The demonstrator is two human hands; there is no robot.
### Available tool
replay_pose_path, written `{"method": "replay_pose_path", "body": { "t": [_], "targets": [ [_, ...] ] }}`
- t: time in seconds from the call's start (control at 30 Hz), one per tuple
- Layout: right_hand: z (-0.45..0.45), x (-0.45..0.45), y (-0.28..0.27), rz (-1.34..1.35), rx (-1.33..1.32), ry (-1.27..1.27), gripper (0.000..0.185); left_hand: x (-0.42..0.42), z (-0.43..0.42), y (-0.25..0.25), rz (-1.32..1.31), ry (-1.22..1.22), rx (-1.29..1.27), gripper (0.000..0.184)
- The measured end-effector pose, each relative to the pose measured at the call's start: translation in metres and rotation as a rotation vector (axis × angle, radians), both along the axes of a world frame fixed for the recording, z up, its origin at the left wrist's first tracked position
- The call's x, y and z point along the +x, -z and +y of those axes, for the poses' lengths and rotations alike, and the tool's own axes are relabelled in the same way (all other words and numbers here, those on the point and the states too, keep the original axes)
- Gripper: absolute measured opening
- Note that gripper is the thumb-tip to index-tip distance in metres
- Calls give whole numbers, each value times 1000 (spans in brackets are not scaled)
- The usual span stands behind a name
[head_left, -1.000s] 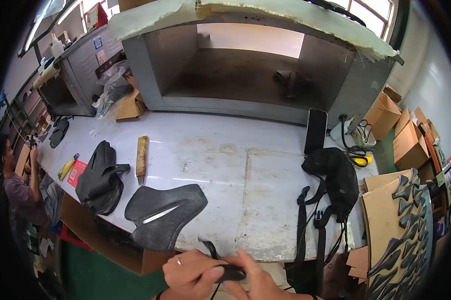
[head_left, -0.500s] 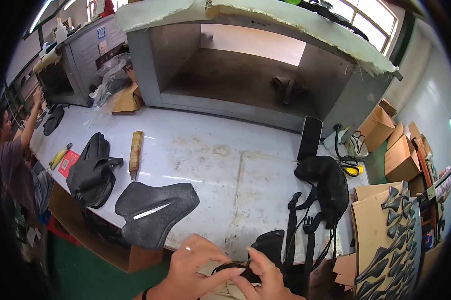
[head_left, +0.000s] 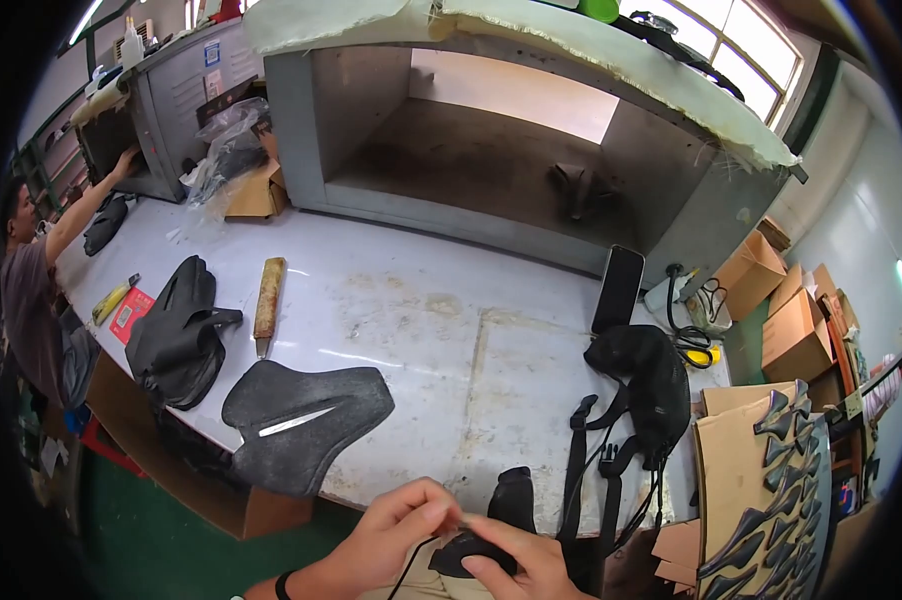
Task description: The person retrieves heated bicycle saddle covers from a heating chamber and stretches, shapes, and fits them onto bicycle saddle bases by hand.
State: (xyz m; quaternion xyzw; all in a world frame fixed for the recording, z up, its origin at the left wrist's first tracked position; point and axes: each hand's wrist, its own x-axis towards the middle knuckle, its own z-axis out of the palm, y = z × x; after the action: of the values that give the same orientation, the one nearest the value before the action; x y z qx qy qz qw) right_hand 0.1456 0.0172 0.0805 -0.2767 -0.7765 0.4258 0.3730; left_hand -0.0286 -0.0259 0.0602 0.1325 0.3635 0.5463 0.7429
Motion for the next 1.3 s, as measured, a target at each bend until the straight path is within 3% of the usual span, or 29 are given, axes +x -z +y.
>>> {"method": "replay_pose_path", "body": {
  "t": [0.07,0.1,0.17,0.27,0.3,0.37,0.43,0.5,0.57,0.67,0.8,0.87,0.9,0.97,1.17,1.2,1.3],
  "targets": [
    [1,0,-4,-47,28,-23,37,1,-2,-6,721,-207,520,10],
    [0,0,-5,-59,-65,-11,34,1,-3,-13,719,-206,519,10],
    [0,0,-4,-74,-158,-7,31,0,-3,-26,1344,-268,804,17],
    [-1,3,8,-114,-157,-43,36,2,-3,-23,1438,-312,808,20],
    [-3,3,11,-57,-295,-44,42,2,-4,-25,1438,-314,807,20],
    [-3,4,15,1,-431,-45,48,2,-7,-28,1005,-150,582,24],
    [0,-7,4,411,-958,-241,59,14,-8,-18,866,-211,532,25],
    [3,-9,4,422,-989,-317,63,19,-7,-17,729,-268,486,26],
    [0,-15,-5,492,-1027,-231,64,20,-8,-21,527,-231,282,29],
    [-1,-11,3,466,-886,-117,65,-8,-12,-12,578,-22,396,32],
    [-2,-11,5,428,-828,-78,64,-1,-9,-23,890,-122,547,32],
    [-6,-9,7,399,-639,-48,65,-2,-9,-12,352,55,200,31],
    [-4,-9,5,400,-637,-49,65,0,-9,-14,353,55,202,31],
    [-1,-8,0,512,-945,-90,67,6,-7,-21,824,-62,473,33],
    [5,-15,-2,588,-977,-185,71,0,-10,-15,500,-97,336,33],
    [5,-15,-2,594,-935,-142,72,-1,-11,-26,655,-146,498,35],
    [4,-16,-2,624,-914,-114,72,4,-10,-22,757,-119,485,39]
  ]
}}
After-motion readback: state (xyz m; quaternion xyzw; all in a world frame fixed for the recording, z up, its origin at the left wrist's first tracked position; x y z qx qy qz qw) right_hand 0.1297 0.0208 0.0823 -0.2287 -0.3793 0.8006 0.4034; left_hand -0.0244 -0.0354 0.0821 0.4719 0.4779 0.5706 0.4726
